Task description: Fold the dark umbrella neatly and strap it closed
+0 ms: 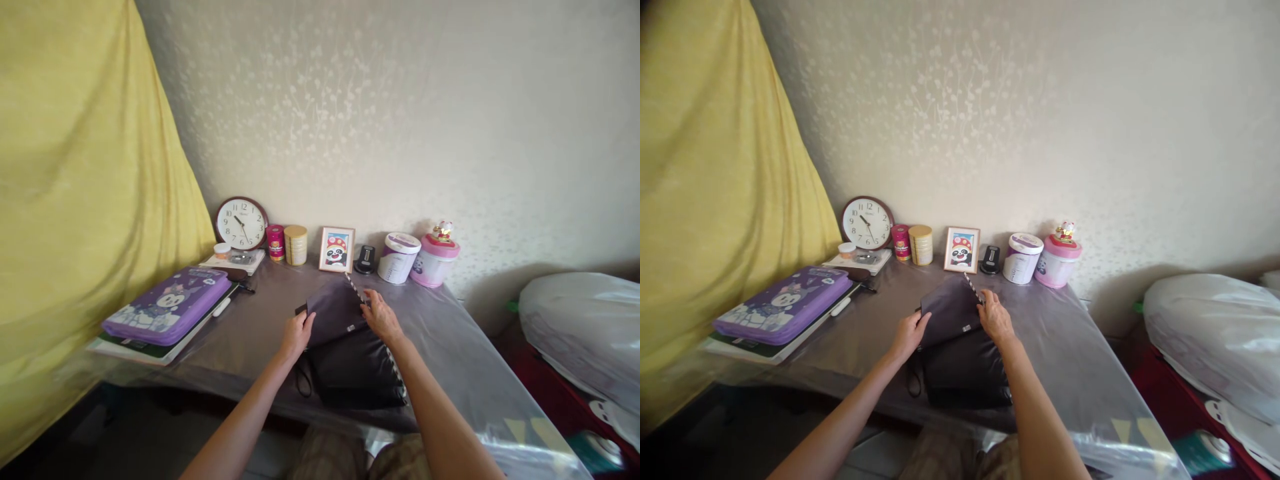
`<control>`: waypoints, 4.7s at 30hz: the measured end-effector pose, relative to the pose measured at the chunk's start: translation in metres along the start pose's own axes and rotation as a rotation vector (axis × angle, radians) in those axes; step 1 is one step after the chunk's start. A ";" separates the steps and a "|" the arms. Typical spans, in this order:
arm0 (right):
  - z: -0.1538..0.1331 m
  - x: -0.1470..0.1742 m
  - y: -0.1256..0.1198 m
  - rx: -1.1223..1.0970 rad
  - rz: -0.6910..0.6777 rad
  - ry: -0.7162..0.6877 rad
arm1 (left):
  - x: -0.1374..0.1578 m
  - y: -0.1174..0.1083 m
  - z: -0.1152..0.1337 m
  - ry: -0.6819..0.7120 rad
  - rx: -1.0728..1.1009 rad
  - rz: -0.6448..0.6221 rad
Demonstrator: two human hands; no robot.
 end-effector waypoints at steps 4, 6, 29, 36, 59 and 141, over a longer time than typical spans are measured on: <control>-0.038 0.006 0.010 0.072 -0.095 -0.318 | -0.006 0.005 -0.006 -0.024 -0.053 -0.025; -0.052 0.010 0.022 0.115 -0.184 -0.435 | -0.009 0.008 -0.010 -0.042 -0.081 -0.039; -0.068 0.069 0.011 -0.054 -0.521 -0.340 | 0.022 0.022 0.022 0.172 -0.241 -0.241; -0.092 0.120 0.016 0.244 -0.439 -0.421 | 0.026 0.017 0.023 0.197 -0.190 -0.240; -0.087 0.120 -0.035 0.377 -0.127 -0.282 | 0.080 -0.012 0.069 0.354 0.189 -0.222; -0.072 0.157 0.018 0.074 -0.283 -0.557 | 0.034 0.013 0.032 0.228 -0.169 -0.174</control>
Point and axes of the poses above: each hand's wrist, its own x-axis away from the middle knuckle, its own y-axis out of the palm, z = x × y, the point moved 8 cm from there along -x, towards the middle knuckle, and after that the axes turned 9 degrees about -z, right-handed, at the moved point
